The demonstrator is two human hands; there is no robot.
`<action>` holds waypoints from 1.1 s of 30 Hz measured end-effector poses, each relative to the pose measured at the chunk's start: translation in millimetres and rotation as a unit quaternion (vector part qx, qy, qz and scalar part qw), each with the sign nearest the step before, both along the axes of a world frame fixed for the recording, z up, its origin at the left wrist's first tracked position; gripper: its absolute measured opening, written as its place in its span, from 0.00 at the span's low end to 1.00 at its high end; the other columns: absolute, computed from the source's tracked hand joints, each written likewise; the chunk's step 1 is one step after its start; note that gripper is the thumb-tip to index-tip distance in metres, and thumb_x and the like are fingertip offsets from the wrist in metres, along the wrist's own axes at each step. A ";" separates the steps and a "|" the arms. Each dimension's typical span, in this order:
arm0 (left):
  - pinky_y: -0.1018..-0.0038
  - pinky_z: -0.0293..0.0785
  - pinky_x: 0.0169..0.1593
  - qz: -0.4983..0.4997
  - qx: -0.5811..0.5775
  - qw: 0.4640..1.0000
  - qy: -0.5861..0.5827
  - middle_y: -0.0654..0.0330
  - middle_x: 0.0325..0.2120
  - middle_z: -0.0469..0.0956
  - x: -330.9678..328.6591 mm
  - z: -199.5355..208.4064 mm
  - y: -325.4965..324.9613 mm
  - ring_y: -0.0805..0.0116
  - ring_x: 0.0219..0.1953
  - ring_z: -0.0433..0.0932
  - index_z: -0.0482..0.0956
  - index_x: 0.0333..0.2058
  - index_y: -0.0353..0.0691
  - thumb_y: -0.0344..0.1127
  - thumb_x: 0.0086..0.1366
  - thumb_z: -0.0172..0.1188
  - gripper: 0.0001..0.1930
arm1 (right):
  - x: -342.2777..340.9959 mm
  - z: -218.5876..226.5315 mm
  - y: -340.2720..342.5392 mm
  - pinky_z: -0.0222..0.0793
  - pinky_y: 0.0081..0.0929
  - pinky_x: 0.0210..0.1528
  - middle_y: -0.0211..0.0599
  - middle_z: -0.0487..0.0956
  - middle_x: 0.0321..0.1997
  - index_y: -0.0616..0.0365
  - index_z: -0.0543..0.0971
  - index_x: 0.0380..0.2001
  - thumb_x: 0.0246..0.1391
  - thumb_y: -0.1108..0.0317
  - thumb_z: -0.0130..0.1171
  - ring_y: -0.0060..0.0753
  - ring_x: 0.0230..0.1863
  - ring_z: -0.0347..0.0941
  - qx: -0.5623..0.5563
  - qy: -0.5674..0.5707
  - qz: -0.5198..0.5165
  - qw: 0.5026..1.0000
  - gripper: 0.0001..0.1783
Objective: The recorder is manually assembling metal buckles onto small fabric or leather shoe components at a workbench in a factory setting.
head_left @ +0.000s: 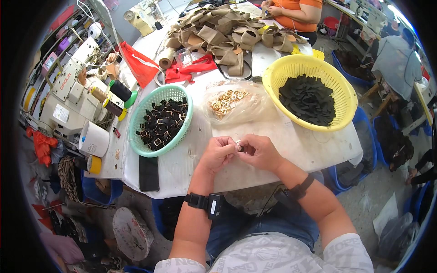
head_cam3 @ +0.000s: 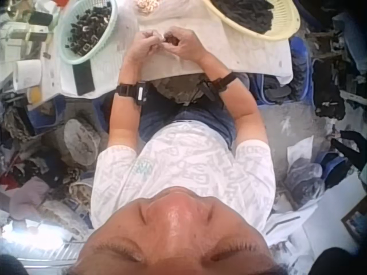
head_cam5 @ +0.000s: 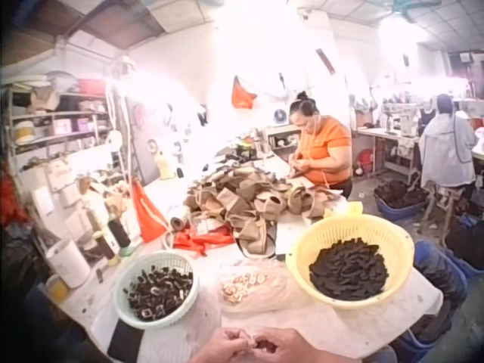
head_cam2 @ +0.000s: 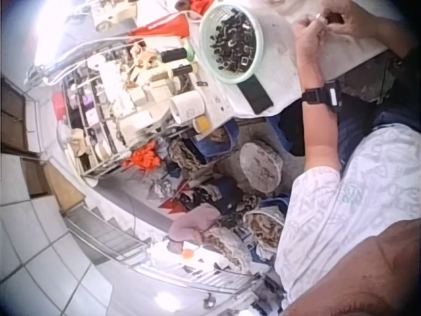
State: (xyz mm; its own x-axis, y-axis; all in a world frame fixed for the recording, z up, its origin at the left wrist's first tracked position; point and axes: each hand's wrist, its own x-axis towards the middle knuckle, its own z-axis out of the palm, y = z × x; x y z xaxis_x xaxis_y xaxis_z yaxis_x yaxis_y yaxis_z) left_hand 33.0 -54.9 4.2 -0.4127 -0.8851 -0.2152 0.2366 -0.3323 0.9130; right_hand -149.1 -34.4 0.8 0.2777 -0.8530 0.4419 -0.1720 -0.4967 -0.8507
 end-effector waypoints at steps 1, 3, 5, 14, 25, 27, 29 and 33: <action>0.85 0.53 0.14 -0.001 0.003 1.000 -0.001 0.66 0.13 0.70 -0.8 2.9 0.8 0.83 0.11 0.61 0.75 0.20 0.37 0.26 0.53 0.61 0.05 | -0.2 0.2 0.2 0.68 0.20 0.24 0.31 0.74 0.19 0.60 0.75 0.28 0.43 0.72 0.67 0.20 0.20 0.70 -0.001 0.001 -0.001 1.000 0.10; 0.85 0.52 0.14 0.000 0.010 1.000 -0.004 0.67 0.13 0.69 -0.3 8.0 2.3 0.83 0.11 0.60 0.75 0.20 0.37 0.26 0.53 0.60 0.05 | 2.0 1.6 1.5 0.68 0.19 0.23 0.32 0.75 0.19 0.60 0.76 0.28 0.43 0.72 0.67 0.20 0.19 0.71 0.007 -0.007 -0.006 1.000 0.10; 0.85 0.52 0.14 0.007 0.013 1.000 0.010 0.67 0.13 0.69 0.7 4.3 1.8 0.83 0.11 0.60 0.75 0.21 0.37 0.27 0.54 0.60 0.05 | 4.0 3.0 2.6 0.68 0.19 0.23 0.32 0.75 0.18 0.61 0.76 0.28 0.43 0.72 0.67 0.19 0.20 0.71 0.017 -0.012 -0.012 1.000 0.10; 0.87 0.57 0.17 0.027 0.016 0.995 0.094 0.64 0.18 0.72 7.0 -7.0 2.1 0.82 0.16 0.64 0.75 0.26 0.35 0.27 0.57 0.59 0.03 | 4.3 -3.8 1.5 0.67 0.16 0.25 0.31 0.76 0.23 0.63 0.76 0.32 0.48 0.74 0.64 0.16 0.22 0.71 0.077 -0.080 0.007 0.994 0.08; 0.86 0.60 0.20 0.033 0.008 0.992 0.122 0.55 0.22 0.78 6.5 -11.3 2.8 0.80 0.16 0.67 0.75 0.28 0.34 0.26 0.57 0.59 0.02 | -4.9 1.6 3.1 0.71 0.16 0.28 0.32 0.77 0.27 0.65 0.76 0.35 0.56 0.77 0.55 0.17 0.25 0.73 0.165 -0.120 0.055 0.977 0.04; 0.87 0.59 0.18 0.029 0.010 0.992 0.121 0.58 0.21 0.77 7.2 -14.1 1.4 0.80 0.16 0.68 0.75 0.27 0.36 0.26 0.57 0.61 0.03 | -4.9 -0.4 2.6 0.71 0.17 0.29 0.32 0.77 0.27 0.65 0.76 0.35 0.56 0.77 0.55 0.18 0.25 0.73 0.172 -0.121 0.066 0.975 0.04; 0.85 0.64 0.23 0.036 0.004 0.993 0.110 0.57 0.22 0.77 6.3 -17.2 1.7 0.78 0.17 0.69 0.75 0.27 0.34 0.25 0.56 0.60 0.02 | -4.7 -0.7 2.6 0.71 0.17 0.29 0.32 0.77 0.28 0.66 0.76 0.35 0.56 0.77 0.55 0.18 0.26 0.73 0.181 -0.119 0.075 0.973 0.04; 0.84 0.67 0.24 0.042 -0.008 0.996 0.073 0.57 0.21 0.77 5.8 -20.4 1.4 0.77 0.18 0.70 0.74 0.26 0.34 0.24 0.56 0.59 0.03 | -5.8 0.2 2.7 0.71 0.18 0.29 0.32 0.77 0.28 0.66 0.75 0.35 0.57 0.76 0.55 0.18 0.26 0.73 0.208 -0.118 0.096 0.966 0.04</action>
State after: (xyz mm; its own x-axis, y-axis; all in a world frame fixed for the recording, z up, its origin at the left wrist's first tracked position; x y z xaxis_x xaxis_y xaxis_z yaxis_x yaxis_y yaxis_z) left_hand 38.8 -53.5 -16.3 -0.3633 -0.9204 -0.1443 0.3928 -0.2918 0.8721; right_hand -154.9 -31.7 0.9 0.3816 -0.9132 0.1429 0.1123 -0.1077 -0.9878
